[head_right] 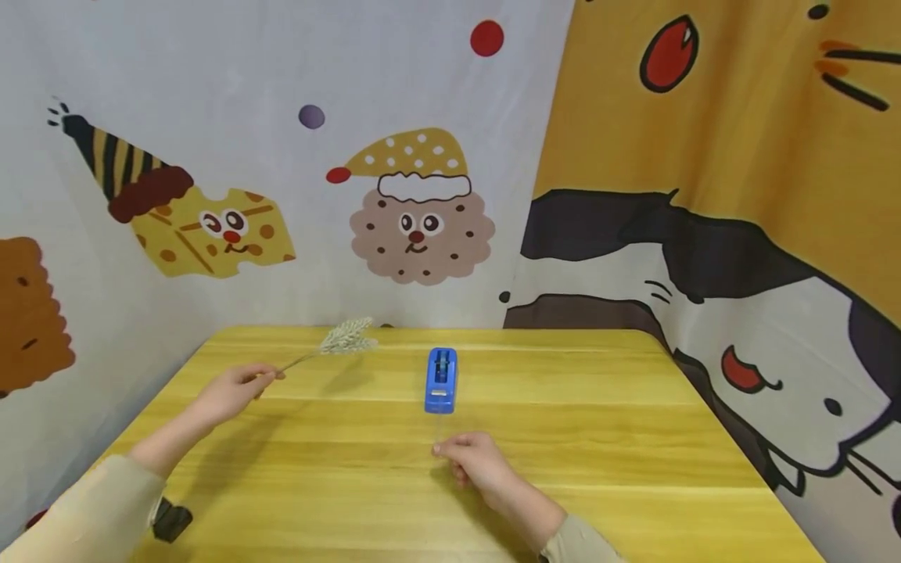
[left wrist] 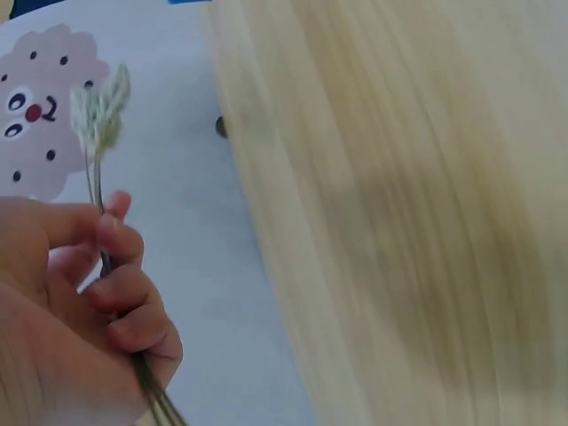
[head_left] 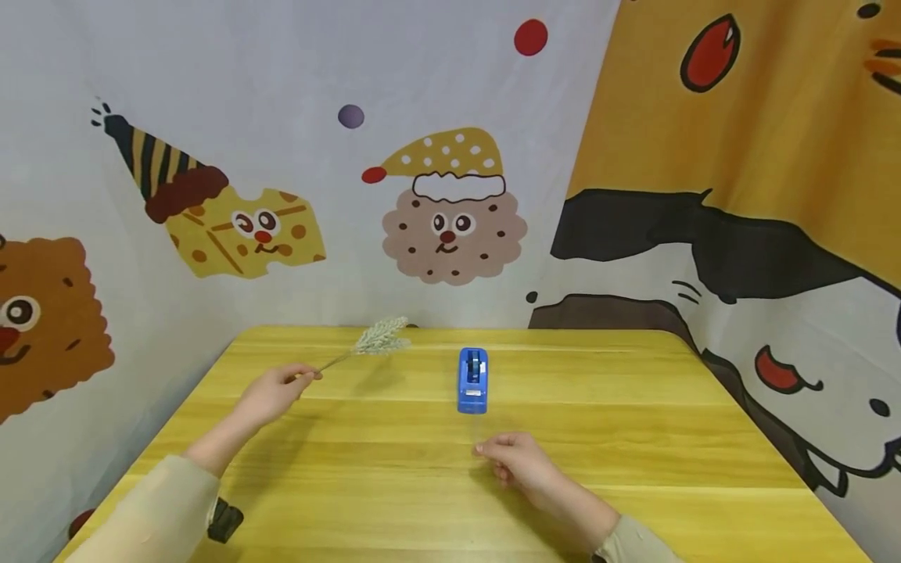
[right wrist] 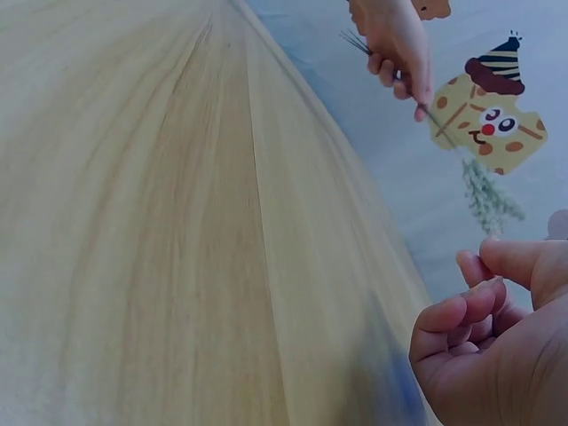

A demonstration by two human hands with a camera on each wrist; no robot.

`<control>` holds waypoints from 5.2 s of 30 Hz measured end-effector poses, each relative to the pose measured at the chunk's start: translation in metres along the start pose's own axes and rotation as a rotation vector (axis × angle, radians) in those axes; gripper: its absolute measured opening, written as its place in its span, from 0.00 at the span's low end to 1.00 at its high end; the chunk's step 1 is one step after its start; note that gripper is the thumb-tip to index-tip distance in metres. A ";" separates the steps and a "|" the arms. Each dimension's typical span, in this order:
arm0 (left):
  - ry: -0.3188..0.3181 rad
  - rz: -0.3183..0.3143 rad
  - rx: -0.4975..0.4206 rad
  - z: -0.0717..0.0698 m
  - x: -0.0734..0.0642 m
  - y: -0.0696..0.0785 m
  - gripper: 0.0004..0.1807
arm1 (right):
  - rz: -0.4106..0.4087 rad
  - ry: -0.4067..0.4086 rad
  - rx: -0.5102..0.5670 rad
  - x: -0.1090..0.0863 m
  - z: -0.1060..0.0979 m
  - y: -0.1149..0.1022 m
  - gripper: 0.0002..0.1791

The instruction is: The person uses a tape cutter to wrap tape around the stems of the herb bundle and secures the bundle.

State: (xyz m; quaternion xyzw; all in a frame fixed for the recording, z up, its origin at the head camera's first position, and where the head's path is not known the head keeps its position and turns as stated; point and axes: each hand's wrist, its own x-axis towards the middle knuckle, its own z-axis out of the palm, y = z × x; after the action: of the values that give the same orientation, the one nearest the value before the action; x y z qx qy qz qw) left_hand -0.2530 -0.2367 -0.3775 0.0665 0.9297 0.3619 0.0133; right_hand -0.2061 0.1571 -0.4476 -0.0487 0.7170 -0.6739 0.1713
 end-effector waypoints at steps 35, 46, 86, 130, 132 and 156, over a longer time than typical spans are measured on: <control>-0.684 0.354 -0.276 0.065 -0.036 0.036 0.12 | 0.005 -0.047 -0.115 0.006 -0.005 -0.027 0.17; -0.558 0.265 -0.288 0.138 -0.036 0.071 0.07 | -0.009 -0.078 -0.182 0.008 -0.008 -0.043 0.16; -0.252 0.218 -0.279 0.175 -0.002 0.100 0.08 | -0.156 0.205 -0.251 -0.005 0.010 -0.006 0.13; -0.286 0.238 -0.409 0.169 0.005 0.101 0.05 | -0.076 0.244 0.170 0.000 0.022 0.019 0.17; -0.283 0.242 -0.403 0.168 0.006 0.100 0.05 | -0.083 0.259 0.186 0.001 0.024 0.020 0.16; -0.279 0.268 -0.304 0.164 0.007 0.102 0.05 | -0.126 0.429 0.234 0.011 0.037 0.023 0.14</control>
State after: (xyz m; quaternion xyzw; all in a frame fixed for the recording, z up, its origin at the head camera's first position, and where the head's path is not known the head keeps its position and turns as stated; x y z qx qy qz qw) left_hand -0.2366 -0.0512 -0.4295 0.2358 0.8366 0.4837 0.1030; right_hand -0.2013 0.1206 -0.4739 0.0709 0.6496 -0.7566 -0.0224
